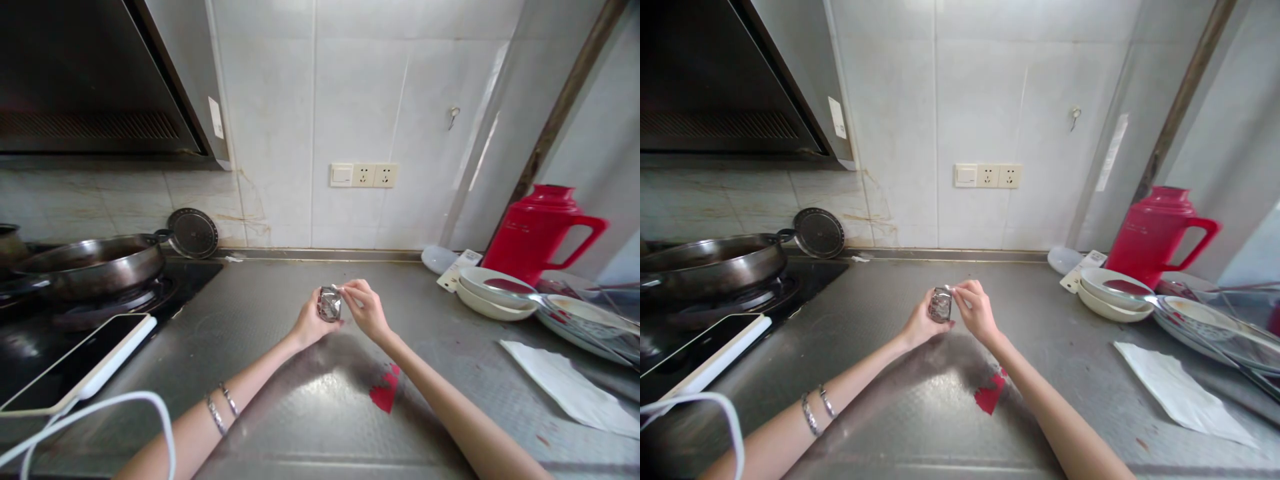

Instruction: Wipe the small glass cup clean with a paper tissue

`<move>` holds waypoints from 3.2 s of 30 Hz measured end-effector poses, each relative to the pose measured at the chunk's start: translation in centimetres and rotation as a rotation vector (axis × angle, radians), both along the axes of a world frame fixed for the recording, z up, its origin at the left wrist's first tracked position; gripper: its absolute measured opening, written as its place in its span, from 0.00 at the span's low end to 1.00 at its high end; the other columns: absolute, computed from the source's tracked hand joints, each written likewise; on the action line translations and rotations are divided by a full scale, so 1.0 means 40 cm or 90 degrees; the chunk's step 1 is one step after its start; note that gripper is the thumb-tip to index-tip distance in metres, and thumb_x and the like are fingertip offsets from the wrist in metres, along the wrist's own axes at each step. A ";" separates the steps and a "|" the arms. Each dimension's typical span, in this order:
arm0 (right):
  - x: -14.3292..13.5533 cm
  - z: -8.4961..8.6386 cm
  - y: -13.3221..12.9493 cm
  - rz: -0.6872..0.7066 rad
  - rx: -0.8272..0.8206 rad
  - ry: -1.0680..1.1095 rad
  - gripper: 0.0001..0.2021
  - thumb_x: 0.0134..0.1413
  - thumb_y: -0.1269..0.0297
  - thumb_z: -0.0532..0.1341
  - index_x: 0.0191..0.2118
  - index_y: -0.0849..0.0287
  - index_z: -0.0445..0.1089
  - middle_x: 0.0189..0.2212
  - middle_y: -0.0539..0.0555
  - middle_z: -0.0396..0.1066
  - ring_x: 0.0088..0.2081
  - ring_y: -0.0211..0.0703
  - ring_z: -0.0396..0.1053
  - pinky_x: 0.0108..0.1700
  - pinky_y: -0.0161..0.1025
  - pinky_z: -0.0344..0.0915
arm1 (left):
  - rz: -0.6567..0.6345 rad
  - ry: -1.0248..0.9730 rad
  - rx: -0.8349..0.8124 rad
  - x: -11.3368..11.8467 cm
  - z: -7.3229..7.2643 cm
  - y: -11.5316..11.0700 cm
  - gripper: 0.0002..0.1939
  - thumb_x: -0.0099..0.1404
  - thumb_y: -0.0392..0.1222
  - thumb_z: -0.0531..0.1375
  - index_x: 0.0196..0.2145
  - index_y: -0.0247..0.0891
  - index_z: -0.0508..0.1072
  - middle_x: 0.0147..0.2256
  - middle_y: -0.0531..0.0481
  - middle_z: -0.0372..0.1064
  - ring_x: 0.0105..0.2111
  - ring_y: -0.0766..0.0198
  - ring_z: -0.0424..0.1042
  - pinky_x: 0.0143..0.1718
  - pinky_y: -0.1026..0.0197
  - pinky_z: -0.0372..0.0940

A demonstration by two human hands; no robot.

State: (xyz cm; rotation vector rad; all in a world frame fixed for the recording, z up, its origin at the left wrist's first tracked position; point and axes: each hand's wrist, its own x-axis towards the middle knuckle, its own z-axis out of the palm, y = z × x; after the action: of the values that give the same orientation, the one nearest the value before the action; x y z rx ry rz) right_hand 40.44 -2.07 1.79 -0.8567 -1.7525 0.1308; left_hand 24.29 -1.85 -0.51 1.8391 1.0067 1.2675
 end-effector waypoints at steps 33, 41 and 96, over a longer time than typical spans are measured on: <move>-0.025 -0.003 -0.028 -0.033 -0.005 0.073 0.13 0.61 0.60 0.53 0.29 0.56 0.70 0.27 0.53 0.66 0.31 0.42 0.65 0.34 0.38 0.63 | 0.004 0.024 0.003 0.015 0.003 -0.023 0.37 0.43 0.40 0.70 0.49 0.38 0.61 0.38 0.49 0.72 0.36 0.60 0.72 0.38 0.61 0.65; -0.036 0.000 -0.038 -0.004 0.001 0.058 0.12 0.61 0.62 0.52 0.32 0.56 0.72 0.30 0.55 0.68 0.34 0.43 0.66 0.37 0.39 0.63 | 0.036 0.030 0.002 0.013 -0.003 -0.014 0.36 0.43 0.39 0.70 0.49 0.38 0.61 0.40 0.48 0.72 0.39 0.58 0.72 0.39 0.59 0.66; -0.031 0.015 -0.038 0.036 0.041 0.059 0.11 0.60 0.67 0.55 0.33 0.57 0.75 0.33 0.56 0.74 0.36 0.44 0.73 0.38 0.39 0.70 | 0.039 0.016 -0.019 0.021 0.002 -0.019 0.33 0.43 0.43 0.70 0.48 0.35 0.66 0.37 0.48 0.73 0.35 0.62 0.72 0.35 0.64 0.66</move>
State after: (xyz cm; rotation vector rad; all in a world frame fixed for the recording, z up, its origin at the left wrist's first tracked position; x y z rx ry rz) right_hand 39.22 -3.57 2.39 -0.7438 -1.6859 0.1473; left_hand 25.13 -2.60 -0.42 1.8178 1.0977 1.2615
